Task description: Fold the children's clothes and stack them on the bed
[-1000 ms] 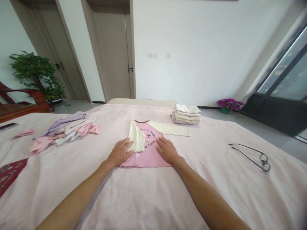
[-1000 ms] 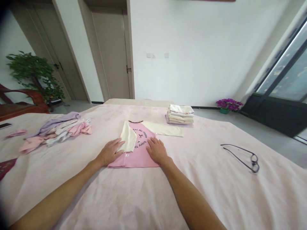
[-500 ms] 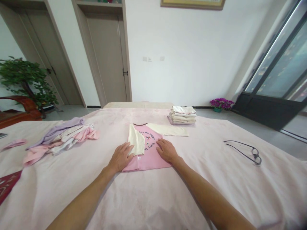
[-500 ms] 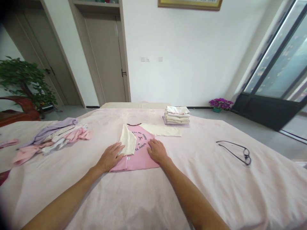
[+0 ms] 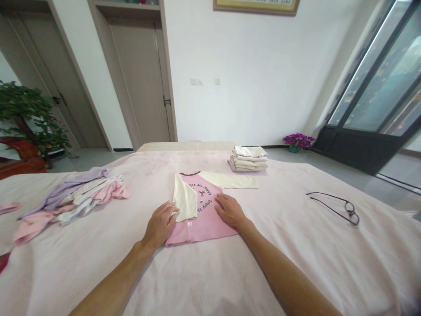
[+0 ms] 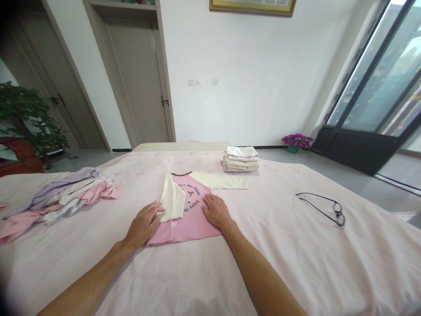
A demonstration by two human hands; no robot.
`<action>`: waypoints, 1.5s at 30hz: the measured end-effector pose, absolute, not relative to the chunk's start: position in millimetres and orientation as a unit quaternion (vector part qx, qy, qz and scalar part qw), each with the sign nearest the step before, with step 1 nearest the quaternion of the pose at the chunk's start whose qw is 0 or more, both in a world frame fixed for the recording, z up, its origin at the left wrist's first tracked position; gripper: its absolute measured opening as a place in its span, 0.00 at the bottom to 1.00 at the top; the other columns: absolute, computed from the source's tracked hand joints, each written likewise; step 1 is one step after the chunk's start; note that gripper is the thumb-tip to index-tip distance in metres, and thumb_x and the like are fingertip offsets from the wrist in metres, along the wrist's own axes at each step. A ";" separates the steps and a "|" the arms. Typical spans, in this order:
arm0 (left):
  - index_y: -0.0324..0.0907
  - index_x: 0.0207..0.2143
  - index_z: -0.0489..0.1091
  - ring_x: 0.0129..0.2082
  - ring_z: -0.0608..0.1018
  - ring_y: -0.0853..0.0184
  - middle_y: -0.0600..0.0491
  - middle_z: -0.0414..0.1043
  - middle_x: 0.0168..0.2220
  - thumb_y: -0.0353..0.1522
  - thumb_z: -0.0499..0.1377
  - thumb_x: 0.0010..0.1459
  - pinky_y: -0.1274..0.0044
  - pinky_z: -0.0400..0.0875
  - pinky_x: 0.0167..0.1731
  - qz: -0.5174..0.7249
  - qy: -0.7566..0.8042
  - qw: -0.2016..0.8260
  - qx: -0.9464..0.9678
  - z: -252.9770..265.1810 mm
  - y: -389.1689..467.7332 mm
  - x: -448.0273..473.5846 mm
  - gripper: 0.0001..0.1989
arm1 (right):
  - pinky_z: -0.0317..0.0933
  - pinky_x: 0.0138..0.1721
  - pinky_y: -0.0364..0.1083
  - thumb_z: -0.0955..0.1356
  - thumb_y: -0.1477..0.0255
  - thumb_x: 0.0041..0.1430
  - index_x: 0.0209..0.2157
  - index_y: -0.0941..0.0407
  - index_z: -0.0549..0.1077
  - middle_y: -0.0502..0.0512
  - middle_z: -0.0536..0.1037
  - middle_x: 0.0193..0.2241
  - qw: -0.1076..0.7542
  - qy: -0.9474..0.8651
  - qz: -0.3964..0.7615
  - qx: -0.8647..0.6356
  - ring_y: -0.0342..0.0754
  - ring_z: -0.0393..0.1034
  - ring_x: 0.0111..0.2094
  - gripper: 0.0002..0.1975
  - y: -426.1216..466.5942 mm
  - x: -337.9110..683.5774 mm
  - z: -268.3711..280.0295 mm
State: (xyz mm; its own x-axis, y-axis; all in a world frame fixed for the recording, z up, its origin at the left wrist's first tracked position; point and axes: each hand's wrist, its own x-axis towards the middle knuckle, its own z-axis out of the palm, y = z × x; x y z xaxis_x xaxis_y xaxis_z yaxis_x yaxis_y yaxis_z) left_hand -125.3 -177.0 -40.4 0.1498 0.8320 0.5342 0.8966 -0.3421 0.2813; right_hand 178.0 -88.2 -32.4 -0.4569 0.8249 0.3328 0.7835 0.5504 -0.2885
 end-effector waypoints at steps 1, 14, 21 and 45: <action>0.45 0.42 0.75 0.57 0.72 0.60 0.50 0.75 0.51 0.29 0.53 0.60 0.65 0.65 0.59 -0.323 -0.566 0.042 -0.757 -39.0 -176.8 -125.3 0.12 | 0.50 0.62 0.50 0.63 0.64 0.64 0.54 0.55 0.72 0.58 0.71 0.58 0.223 -0.851 0.047 -0.473 0.51 0.62 0.60 0.20 -88.1 177.9 -32.5; 0.31 0.63 0.58 0.67 0.57 0.55 0.36 0.57 0.65 0.42 0.45 0.67 0.62 0.52 0.64 -0.235 -0.618 -0.017 -0.750 -25.1 -78.6 -70.9 0.30 | 0.49 0.63 0.53 0.61 0.65 0.67 0.57 0.55 0.69 0.59 0.68 0.60 0.191 -0.866 0.033 -0.462 0.53 0.59 0.61 0.21 -94.8 177.1 -25.1; 0.37 0.67 0.52 0.69 0.50 0.48 0.36 0.46 0.69 0.50 0.46 0.65 0.54 0.45 0.63 -0.141 -0.644 0.006 -0.752 -54.4 -64.0 -66.6 0.36 | 0.44 0.66 0.56 0.59 0.63 0.68 0.62 0.53 0.65 0.58 0.63 0.64 0.166 -0.866 0.053 -0.468 0.53 0.54 0.65 0.24 -95.9 180.1 -26.4; 0.45 0.65 0.59 0.68 0.53 0.48 0.42 0.52 0.68 0.48 0.48 0.64 0.54 0.49 0.63 -0.157 -0.639 0.008 -0.753 -49.6 -68.4 -65.5 0.31 | 0.59 0.56 0.56 0.60 0.69 0.62 0.58 0.56 0.68 0.62 0.69 0.57 0.243 -0.654 0.023 -0.716 0.58 0.64 0.57 0.24 24.4 291.2 -15.3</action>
